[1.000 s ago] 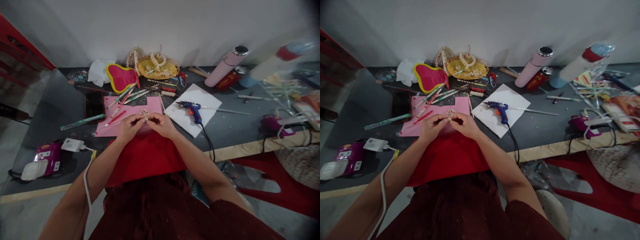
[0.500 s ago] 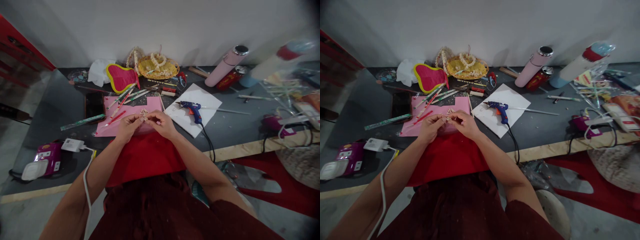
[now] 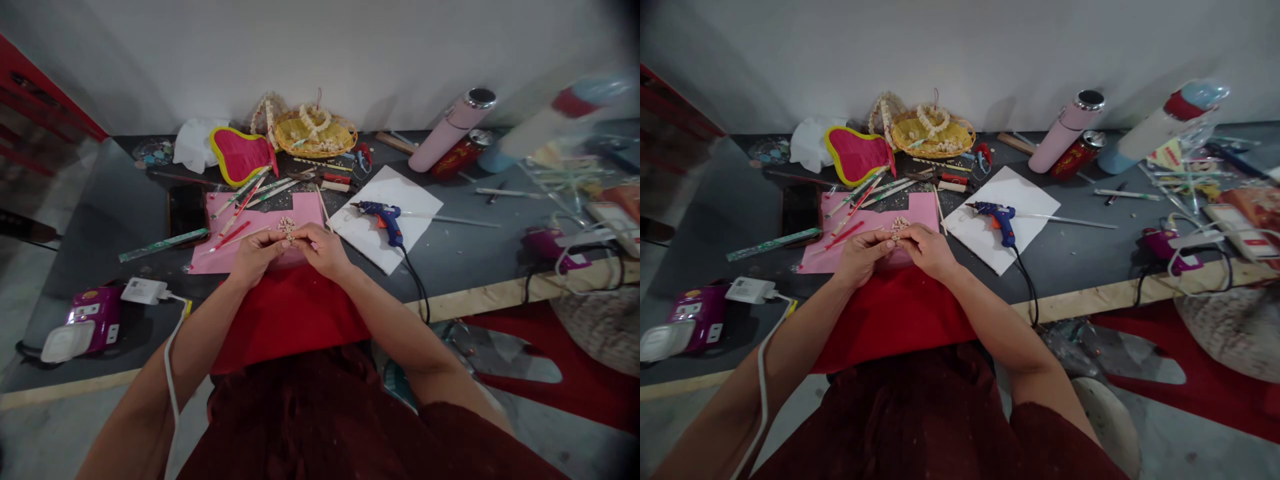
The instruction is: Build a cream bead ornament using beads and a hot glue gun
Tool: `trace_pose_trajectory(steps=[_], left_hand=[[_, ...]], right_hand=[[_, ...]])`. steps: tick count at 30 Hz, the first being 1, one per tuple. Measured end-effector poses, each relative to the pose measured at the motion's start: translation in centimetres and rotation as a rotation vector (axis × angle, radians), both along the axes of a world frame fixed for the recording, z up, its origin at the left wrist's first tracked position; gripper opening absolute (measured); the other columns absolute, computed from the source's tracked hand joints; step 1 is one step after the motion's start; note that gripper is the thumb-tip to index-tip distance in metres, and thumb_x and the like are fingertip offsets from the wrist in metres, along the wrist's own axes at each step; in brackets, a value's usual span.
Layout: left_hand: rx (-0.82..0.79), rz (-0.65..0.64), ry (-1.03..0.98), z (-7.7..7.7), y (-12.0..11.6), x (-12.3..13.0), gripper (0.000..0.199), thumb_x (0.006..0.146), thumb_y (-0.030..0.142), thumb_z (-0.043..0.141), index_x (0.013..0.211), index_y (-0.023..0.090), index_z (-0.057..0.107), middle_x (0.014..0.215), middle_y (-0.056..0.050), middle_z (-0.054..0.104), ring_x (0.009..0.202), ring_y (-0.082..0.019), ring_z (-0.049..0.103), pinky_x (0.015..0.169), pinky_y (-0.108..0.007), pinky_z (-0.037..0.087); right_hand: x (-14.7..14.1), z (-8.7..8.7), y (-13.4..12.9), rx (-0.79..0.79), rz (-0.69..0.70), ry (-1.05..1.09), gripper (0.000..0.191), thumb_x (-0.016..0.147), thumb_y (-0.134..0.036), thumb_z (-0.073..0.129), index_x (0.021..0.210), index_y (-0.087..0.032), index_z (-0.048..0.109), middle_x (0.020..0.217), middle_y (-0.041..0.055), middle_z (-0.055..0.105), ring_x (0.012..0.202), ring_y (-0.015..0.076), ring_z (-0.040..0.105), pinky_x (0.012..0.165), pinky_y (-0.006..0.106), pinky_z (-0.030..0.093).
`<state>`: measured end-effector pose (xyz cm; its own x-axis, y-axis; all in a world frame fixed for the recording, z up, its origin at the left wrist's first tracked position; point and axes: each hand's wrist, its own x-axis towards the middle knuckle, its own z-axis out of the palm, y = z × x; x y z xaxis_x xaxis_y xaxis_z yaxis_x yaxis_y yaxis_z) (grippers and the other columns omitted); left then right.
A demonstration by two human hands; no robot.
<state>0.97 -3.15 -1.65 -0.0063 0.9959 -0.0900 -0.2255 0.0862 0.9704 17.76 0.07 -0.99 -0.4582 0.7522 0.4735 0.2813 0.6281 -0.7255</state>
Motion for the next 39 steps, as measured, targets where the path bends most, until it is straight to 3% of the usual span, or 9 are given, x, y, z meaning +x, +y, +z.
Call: trace_pose_trajectory(steps=[16, 23, 39], left_hand=[[-0.042, -0.052, -0.123, 1.1, -0.1, 0.2, 0.021, 0.067, 0.034, 0.073, 0.08, 0.017, 0.07, 0.057, 0.001, 0.057, 0.05, -0.007, 0.047, 0.049, -0.021, 0.037], [-0.043, -0.119, -0.111, 1.1, -0.1, 0.1, 0.019, 0.07, 0.032, 0.071, 0.083, 0.018, 0.071, 0.057, 0.001, 0.057, 0.052, -0.008, 0.049, 0.05, -0.022, 0.038], [-0.085, -0.118, -0.191, 0.8, 0.0, 0.1, 0.019, 0.07, 0.033, 0.071, 0.077, 0.015, 0.069, 0.055, 0.001, 0.053, 0.051, -0.007, 0.046, 0.05, -0.021, 0.036]], right_hand=[[0.0, 0.3, 0.0, -0.015, 0.041, 0.091, 0.015, 0.086, -0.027, 0.055, 0.099, -0.023, 0.063, 0.094, 0.0045, 0.065, 0.088, 0.0152, 0.059, 0.081, 0.032, 0.049], [0.0, 0.3, 0.0, -0.027, 0.059, 0.121, 0.016, 0.086, -0.026, 0.056, 0.099, -0.023, 0.064, 0.093, 0.0041, 0.064, 0.088, 0.0146, 0.059, 0.081, 0.032, 0.049], [-0.3, 0.5, -0.1, -0.068, 0.044, 0.152, 0.017, 0.084, -0.027, 0.059, 0.099, -0.021, 0.065, 0.089, 0.0035, 0.065, 0.079, 0.0118, 0.059, 0.073, 0.027, 0.048]])
